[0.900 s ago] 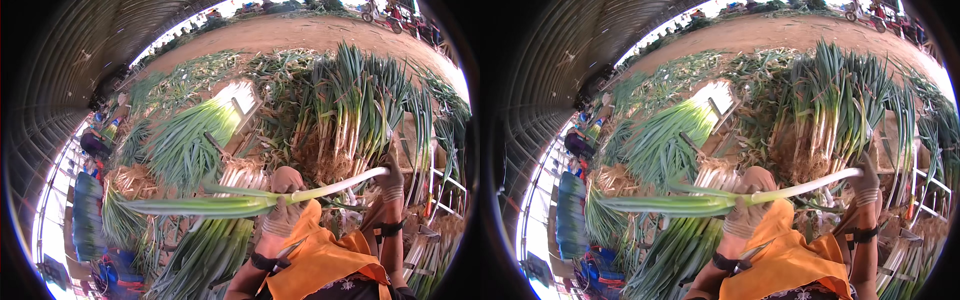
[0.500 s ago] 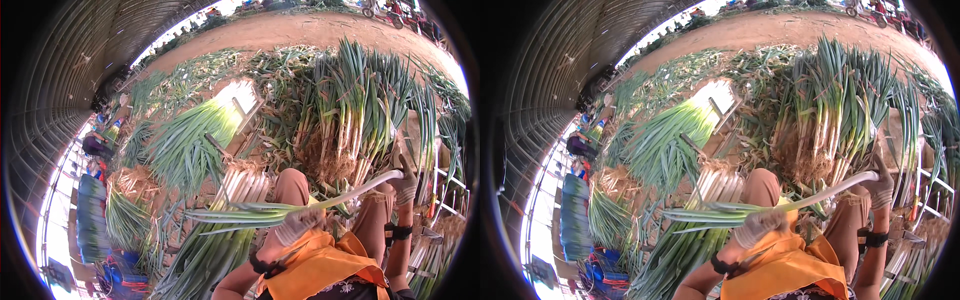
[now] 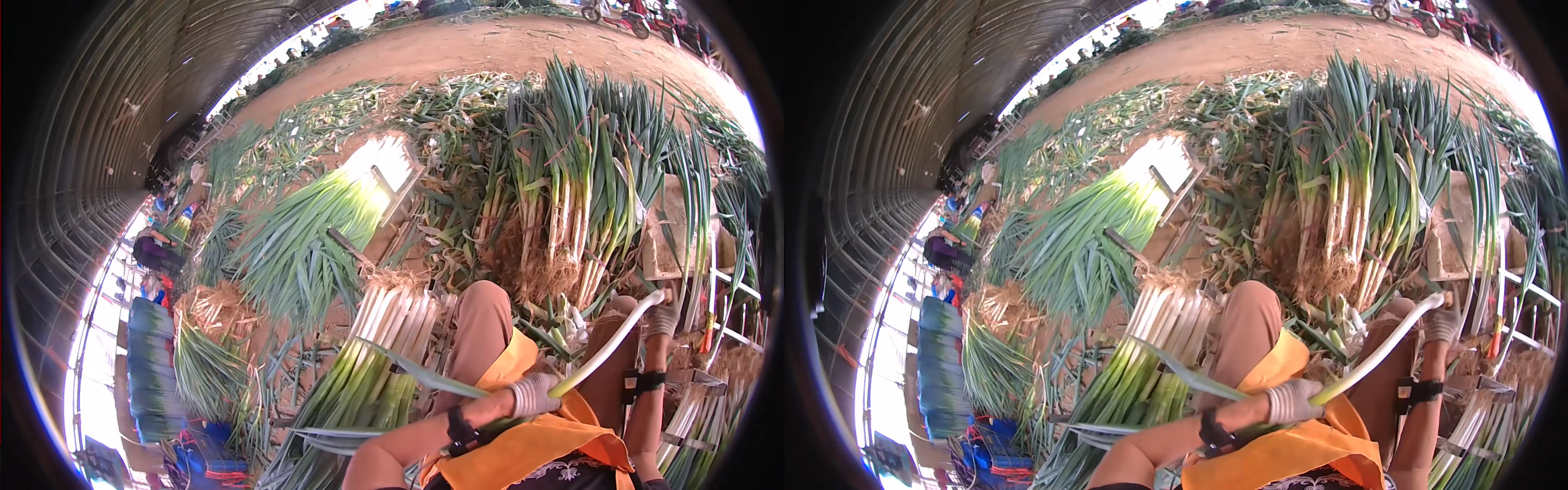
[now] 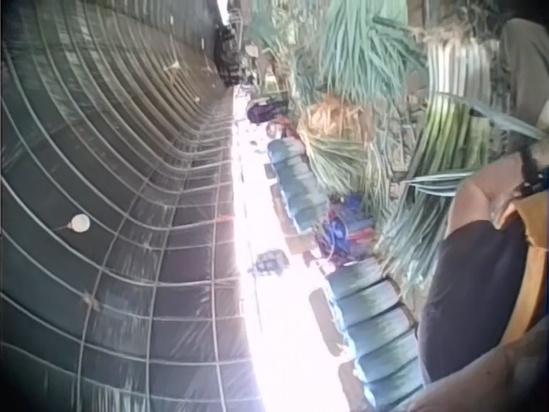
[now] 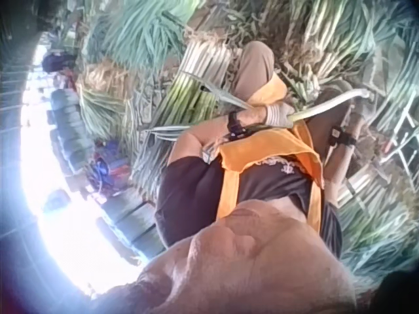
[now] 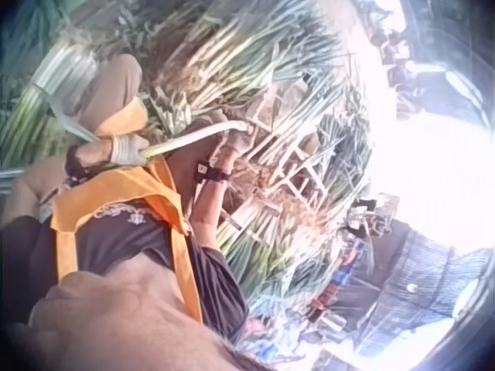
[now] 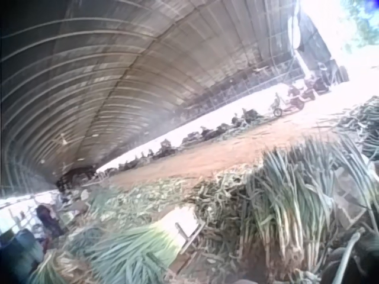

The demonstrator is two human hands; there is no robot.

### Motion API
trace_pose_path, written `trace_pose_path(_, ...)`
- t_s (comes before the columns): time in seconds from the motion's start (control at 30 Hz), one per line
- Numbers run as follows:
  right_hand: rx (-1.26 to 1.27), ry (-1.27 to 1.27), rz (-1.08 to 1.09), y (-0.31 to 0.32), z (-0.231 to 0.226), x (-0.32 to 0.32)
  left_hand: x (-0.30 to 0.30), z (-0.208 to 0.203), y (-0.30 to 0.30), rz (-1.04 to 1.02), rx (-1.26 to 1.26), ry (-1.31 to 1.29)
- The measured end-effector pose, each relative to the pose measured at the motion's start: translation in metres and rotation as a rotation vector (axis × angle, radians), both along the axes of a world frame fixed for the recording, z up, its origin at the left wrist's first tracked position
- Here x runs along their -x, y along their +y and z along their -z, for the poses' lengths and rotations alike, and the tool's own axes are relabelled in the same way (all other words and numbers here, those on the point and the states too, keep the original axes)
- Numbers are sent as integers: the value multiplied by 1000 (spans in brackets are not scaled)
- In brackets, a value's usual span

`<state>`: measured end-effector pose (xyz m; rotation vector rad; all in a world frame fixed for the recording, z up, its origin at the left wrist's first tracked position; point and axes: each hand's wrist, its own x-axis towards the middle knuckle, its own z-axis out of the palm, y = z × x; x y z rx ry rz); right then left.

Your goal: The recorder is cleaning and trimming large leeks or green onions by hand and using a fixed blade tool.

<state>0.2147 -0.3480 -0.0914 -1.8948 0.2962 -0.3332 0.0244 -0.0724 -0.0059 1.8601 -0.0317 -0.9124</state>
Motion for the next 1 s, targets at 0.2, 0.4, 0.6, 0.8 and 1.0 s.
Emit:
trace_pose_path(0.2,-790,69,-31,-132,182,-38,-13,-2,-9,149,-91,-137)
trace_pose_path(0.4,-935,226,-3,-66,86,-56,-8,11,-5,85,-94,-61)
trace_pose_path(0.6,-769,140,-185,-98,101,-53,-16,22,-14,100,-91,-215)
trace_pose_path(0.8,-784,212,110,-100,61,-78,-11,30,-8,59,-59,-194)
trace_pose_path(1.0,-799,407,155,-157,127,-67,-16,28,-8,129,-79,-186)
